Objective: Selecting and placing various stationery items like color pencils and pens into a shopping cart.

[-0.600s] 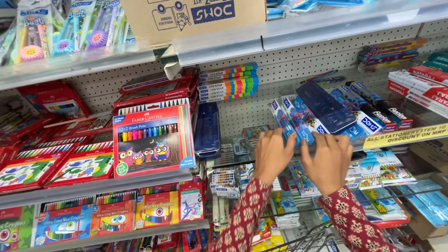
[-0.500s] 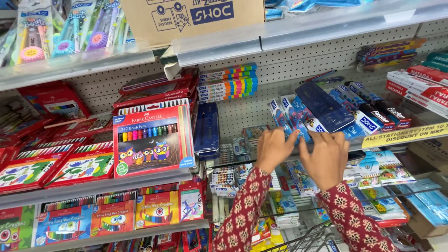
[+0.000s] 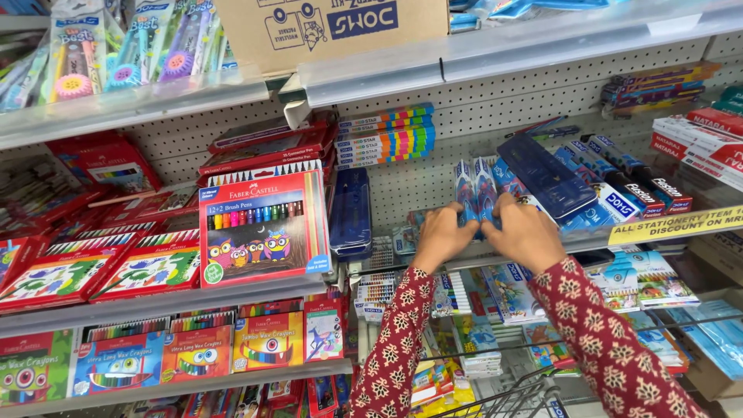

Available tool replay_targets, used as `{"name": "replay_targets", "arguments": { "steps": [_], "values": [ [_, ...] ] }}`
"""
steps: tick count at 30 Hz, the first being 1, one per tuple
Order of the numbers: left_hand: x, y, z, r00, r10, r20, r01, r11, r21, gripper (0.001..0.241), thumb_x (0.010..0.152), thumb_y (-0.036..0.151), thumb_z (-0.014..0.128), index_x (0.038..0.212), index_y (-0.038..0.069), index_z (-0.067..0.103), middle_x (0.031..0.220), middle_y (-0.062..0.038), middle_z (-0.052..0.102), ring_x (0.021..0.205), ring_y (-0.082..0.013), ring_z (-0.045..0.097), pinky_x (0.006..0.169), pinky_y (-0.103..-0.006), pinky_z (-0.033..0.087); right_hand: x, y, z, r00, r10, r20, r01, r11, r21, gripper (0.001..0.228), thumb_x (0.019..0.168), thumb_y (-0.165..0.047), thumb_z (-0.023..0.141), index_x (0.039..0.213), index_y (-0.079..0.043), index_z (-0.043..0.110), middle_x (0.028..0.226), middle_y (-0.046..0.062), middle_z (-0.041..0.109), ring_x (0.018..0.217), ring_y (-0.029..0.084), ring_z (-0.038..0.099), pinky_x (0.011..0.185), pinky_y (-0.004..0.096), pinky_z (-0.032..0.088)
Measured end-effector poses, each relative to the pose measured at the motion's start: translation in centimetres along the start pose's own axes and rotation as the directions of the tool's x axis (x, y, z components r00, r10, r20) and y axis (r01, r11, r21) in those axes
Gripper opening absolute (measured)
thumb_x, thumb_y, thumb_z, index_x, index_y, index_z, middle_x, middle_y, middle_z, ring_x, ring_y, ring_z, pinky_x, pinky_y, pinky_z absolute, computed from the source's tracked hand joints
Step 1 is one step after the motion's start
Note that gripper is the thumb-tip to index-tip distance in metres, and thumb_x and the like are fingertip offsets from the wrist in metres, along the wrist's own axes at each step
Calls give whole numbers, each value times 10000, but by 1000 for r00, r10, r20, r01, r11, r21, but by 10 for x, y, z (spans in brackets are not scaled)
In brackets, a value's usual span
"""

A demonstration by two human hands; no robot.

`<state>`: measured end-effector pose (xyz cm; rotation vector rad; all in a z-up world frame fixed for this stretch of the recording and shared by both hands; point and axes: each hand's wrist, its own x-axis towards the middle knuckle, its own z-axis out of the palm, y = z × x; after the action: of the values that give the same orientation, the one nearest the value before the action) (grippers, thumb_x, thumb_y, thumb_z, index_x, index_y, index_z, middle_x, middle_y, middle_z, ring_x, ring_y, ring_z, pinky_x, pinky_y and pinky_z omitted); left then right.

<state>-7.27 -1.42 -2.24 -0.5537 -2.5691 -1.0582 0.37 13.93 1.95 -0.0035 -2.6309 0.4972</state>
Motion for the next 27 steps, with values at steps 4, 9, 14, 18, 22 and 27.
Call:
{"name": "replay_targets", "arguments": {
  "steps": [4, 9, 14, 18, 22, 27],
  "values": [
    [8, -17, 9, 1000, 18, 2, -17, 999, -34, 557, 784, 406, 706, 1199, 34, 706, 1110, -284, 725, 1114, -424, 672, 977, -480, 525, 20, 21, 22, 999, -37, 20, 35, 994, 104, 432, 844, -344, 740, 1098, -19, 613, 945, 234, 742, 941, 421, 713, 851, 500, 561],
    [-1, -14, 2, 996, 90, 0, -89, 986, -139, 564, 844, 430, 668, 1237, 33, 598, 1075, -258, 713, 1050, -433, 686, 925, -485, 521, 24, 21, 30, 998, 62, 2, -59, 937, 343, 636, 781, -288, 796, 1260, 41, 536, 1046, 224, 745, 983, 352, 745, 863, 422, 576],
    [-17, 6, -18, 994, 106, 2, -104, 981, -167, 532, 908, 426, 616, 1304, 73, 566, 1079, -236, 730, 1045, -424, 694, 916, -479, 513, 32, 27, 34, 996, 69, 53, -84, 932, 352, 774, 790, -288, 820, 1396, 50, 477, 1172, 228, 707, 1049, 336, 720, 892, 412, 567],
    [-10, -6, -12, 989, 148, -15, -145, 935, -323, 563, 873, 376, 645, 1355, 88, 598, 1128, -204, 740, 1076, -372, 717, 912, -432, 539, 52, 44, 56, 992, 32, 124, -105, 754, 648, 817, 768, -165, 758, 1475, 42, 404, 1243, 202, 652, 1051, 266, 710, 844, 386, 588],
    [4, -15, -7, 974, 178, -138, -213, 929, -302, 695, 802, 295, 726, 1400, 7, 521, 1208, -225, 690, 1114, -362, 695, 934, -431, 533, 48, 25, 43, 994, 64, 89, -108, 704, 702, 797, 828, -206, 809, 1418, 125, 388, 1162, 205, 685, 1034, 206, 694, 851, 336, 563],
    [8, -1, -20, 998, 59, 16, -50, 941, -334, 666, 761, 321, 737, 1333, 1, 620, 1182, -223, 736, 1084, -324, 714, 942, -379, 536, 60, 23, 46, 969, 70, 238, -221, 681, 699, 432, 871, -266, 751, 1176, 35, 698, 1033, 99, 753, 903, 147, 681, 787, 310, 535]
  ]
}}
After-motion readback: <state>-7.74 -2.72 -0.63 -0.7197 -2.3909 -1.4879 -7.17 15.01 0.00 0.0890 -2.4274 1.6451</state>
